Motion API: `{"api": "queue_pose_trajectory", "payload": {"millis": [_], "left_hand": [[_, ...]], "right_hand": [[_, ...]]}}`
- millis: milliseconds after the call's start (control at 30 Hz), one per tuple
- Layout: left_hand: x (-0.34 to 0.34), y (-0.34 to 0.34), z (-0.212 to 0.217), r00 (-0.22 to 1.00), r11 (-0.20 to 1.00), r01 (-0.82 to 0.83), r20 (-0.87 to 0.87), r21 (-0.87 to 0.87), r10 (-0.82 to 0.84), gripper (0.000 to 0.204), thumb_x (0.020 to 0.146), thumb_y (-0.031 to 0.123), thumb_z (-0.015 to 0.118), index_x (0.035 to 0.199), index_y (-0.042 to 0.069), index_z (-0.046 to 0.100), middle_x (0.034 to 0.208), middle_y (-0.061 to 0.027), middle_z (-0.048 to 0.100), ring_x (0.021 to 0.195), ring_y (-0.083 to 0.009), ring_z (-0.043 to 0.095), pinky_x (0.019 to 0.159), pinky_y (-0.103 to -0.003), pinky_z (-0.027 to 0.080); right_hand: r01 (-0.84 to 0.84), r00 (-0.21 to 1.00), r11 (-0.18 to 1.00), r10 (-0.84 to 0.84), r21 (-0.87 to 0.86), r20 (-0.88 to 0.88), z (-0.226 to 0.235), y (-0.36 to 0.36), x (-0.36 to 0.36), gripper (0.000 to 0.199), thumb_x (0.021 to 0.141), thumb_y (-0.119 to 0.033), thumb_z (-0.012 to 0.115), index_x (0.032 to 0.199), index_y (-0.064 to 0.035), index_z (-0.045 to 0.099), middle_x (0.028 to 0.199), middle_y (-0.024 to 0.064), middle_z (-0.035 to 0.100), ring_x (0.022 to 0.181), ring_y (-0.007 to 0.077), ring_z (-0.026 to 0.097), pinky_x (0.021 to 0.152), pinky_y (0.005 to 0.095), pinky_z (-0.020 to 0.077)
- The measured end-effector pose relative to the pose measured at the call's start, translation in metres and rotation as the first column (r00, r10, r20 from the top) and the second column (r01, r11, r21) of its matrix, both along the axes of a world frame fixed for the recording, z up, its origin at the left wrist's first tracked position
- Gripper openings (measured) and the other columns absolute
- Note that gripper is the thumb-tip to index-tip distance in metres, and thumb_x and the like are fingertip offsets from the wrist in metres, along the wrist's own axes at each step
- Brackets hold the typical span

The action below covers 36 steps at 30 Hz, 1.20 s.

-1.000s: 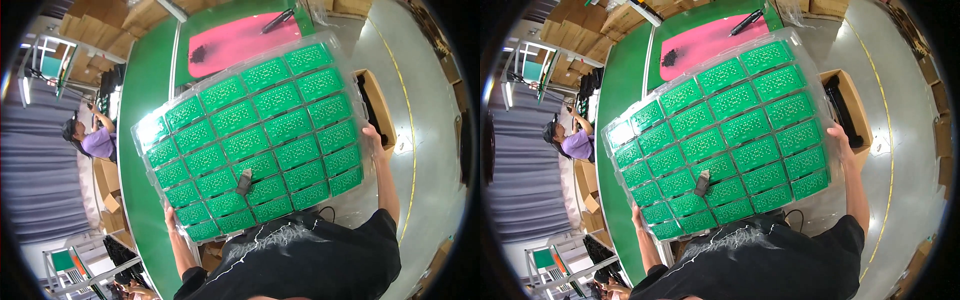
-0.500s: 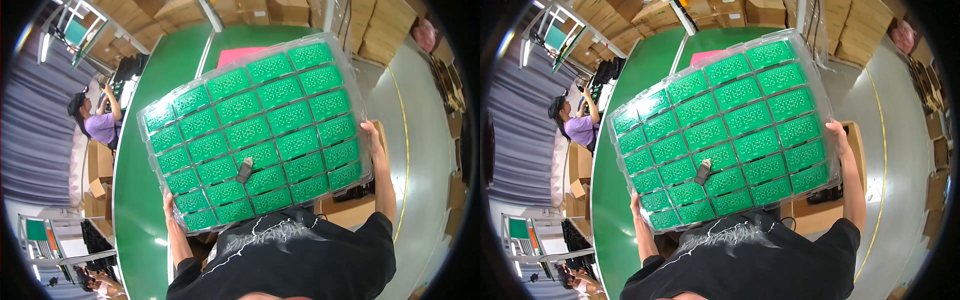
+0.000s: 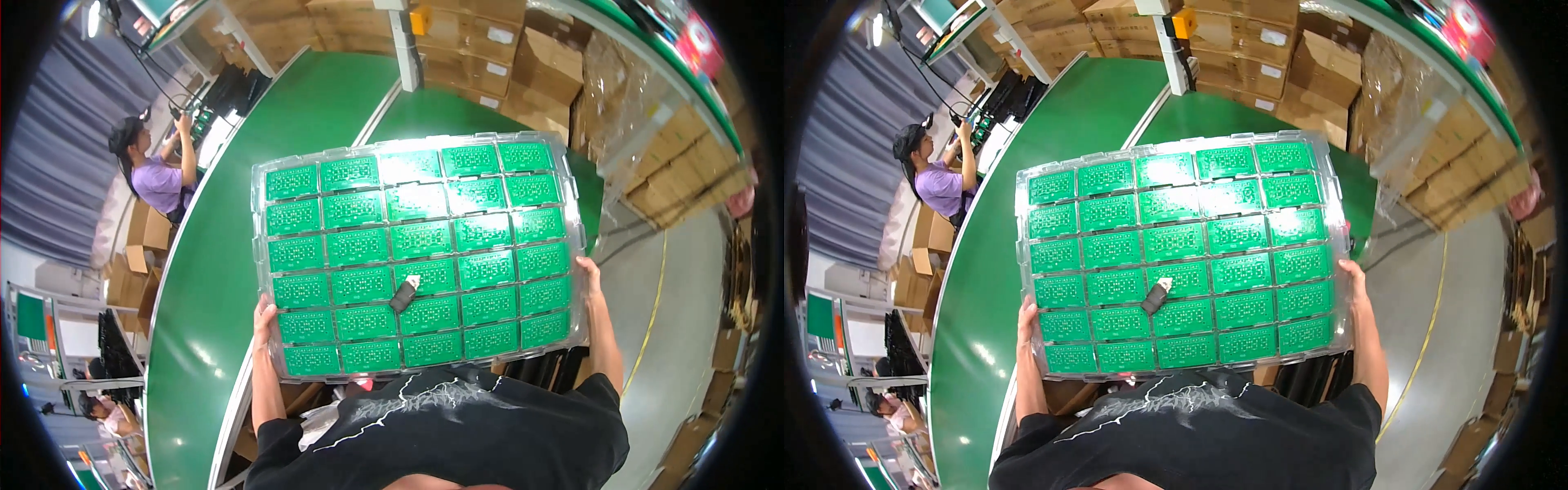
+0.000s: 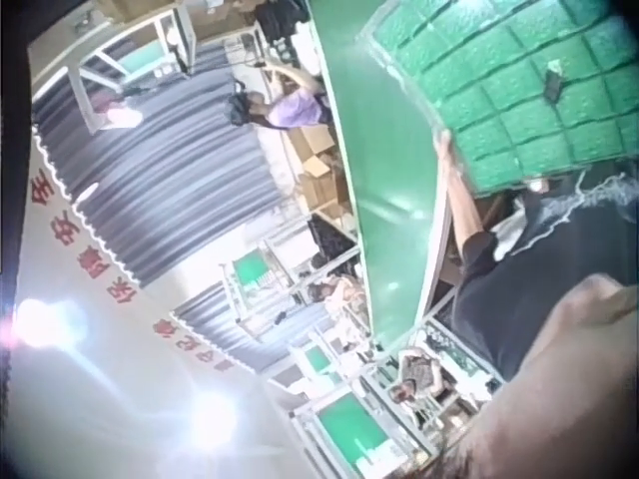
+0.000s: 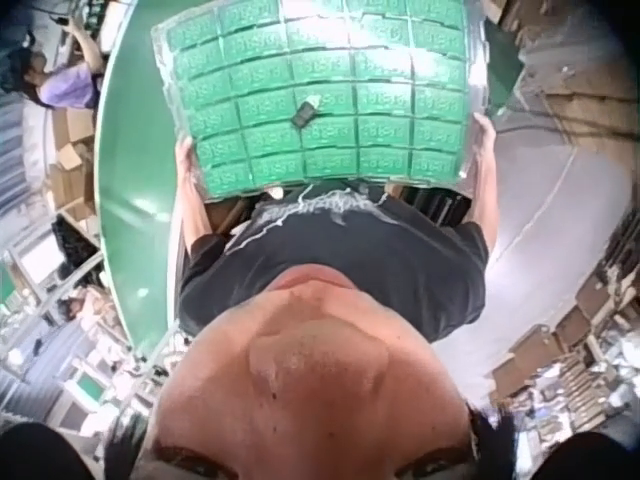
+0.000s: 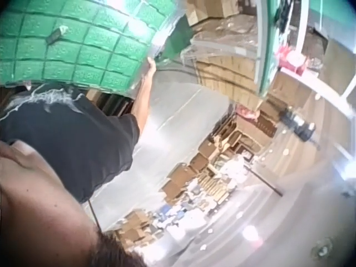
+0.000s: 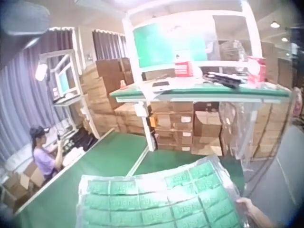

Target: Unpack circuit boards and assemble them into plastic device housings using an electric screwdriver.

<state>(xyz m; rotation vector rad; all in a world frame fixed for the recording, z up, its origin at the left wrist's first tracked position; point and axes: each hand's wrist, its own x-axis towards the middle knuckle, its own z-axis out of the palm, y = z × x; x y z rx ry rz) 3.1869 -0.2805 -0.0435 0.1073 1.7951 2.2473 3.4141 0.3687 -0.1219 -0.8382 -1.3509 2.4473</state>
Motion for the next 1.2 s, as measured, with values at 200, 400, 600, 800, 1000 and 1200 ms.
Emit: {"api": "queue_pose_trajectory", "payload": {"millis": [200, 400, 600, 800, 1000, 1200], "left_hand": [[-0.010, -0.005, -0.022, 0.996, 0.996, 0.079, -0.031, 0.029, -0.078, 0.055, 0.077, 0.021, 0.063, 0.121, -0.004, 0.041, 0.106, -0.0143, 0.057, 0.093, -0.0232, 0.058, 0.081, -0.037, 0.048], [-0.019, 0.005, -0.025, 0.997, 0.999, 0.036, 0.065, -0.010, -0.035, 0.051, 0.076, 0.026, 0.064, 0.117, 0.000, 0.047, 0.101, -0.0113, 0.059, 0.091, -0.0198, 0.058, 0.080, -0.033, 0.048], [-0.075, 0.048, -0.033, 0.987, 0.994, 0.102, 0.129, -0.047, -0.095, 0.072, 0.071, 0.034, 0.069, 0.123, -0.007, 0.041, 0.119, -0.0180, 0.050, 0.111, -0.0264, 0.048, 0.094, -0.036, 0.037], [-0.122, 0.075, -0.099, 0.973, 0.953, 0.211, 0.141, -0.218, -0.183, 0.090, 0.065, 0.050, 0.068, 0.126, -0.009, 0.037, 0.130, -0.0230, 0.037, 0.123, -0.0304, 0.034, 0.100, -0.041, 0.028], [-0.165, 0.134, -0.121, 0.851, 0.829, 0.524, 0.069, -0.196, -0.521, 0.064, 0.068, 0.052, 0.066, 0.101, -0.001, 0.055, 0.104, -0.0140, 0.052, 0.102, -0.0228, 0.046, 0.087, -0.035, 0.035], [-0.198, 0.181, -0.093, 0.804, 0.767, 0.575, 0.023, -0.285, -0.594, 0.078, 0.064, 0.055, 0.066, 0.116, -0.001, 0.050, 0.127, -0.0210, 0.042, 0.121, -0.0309, 0.036, 0.099, -0.040, 0.030]], "right_hand": [[-0.002, 0.999, 0.999, 0.003, -0.036, 0.033, 0.013, 0.010, -0.011, 0.029, 0.072, -0.029, 0.056, 0.088, -0.0054, 0.059, 0.079, 0.0057, 0.061, 0.068, 0.0186, 0.057, 0.063, 0.0294, 0.0460], [0.070, 0.995, 0.985, -0.080, 0.157, 0.058, 0.013, 0.011, -0.010, 0.027, 0.074, -0.028, 0.059, 0.088, -0.0050, 0.058, 0.082, 0.0051, 0.061, 0.069, 0.0179, 0.057, 0.064, 0.0296, 0.0469], [0.173, 0.985, 0.903, -0.157, 0.394, -0.072, -0.009, 0.014, 0.020, 0.028, 0.080, -0.030, 0.054, 0.096, -0.0074, 0.056, 0.090, 0.0021, 0.057, 0.086, 0.0172, 0.055, 0.079, 0.0297, 0.0433], [0.192, 0.980, 0.935, -0.167, 0.297, -0.109, -0.015, -0.019, 0.092, 0.030, 0.082, -0.027, 0.052, 0.103, -0.0054, 0.054, 0.100, 0.0033, 0.053, 0.094, 0.0174, 0.050, 0.086, 0.0315, 0.0398], [0.224, 0.966, 0.956, -0.244, 0.188, 0.088, -0.027, -0.042, 0.160, 0.046, 0.082, -0.031, 0.050, 0.115, 0.0010, 0.046, 0.114, 0.0096, 0.050, 0.105, 0.0226, 0.045, 0.092, 0.0391, 0.0329], [0.292, 0.923, 0.956, -0.292, 0.038, 0.252, -0.005, -0.087, 0.128, 0.068, 0.077, -0.050, 0.047, 0.125, -0.0013, 0.039, 0.122, 0.0128, 0.044, 0.109, 0.0285, 0.040, 0.092, 0.0412, 0.0312]]}}
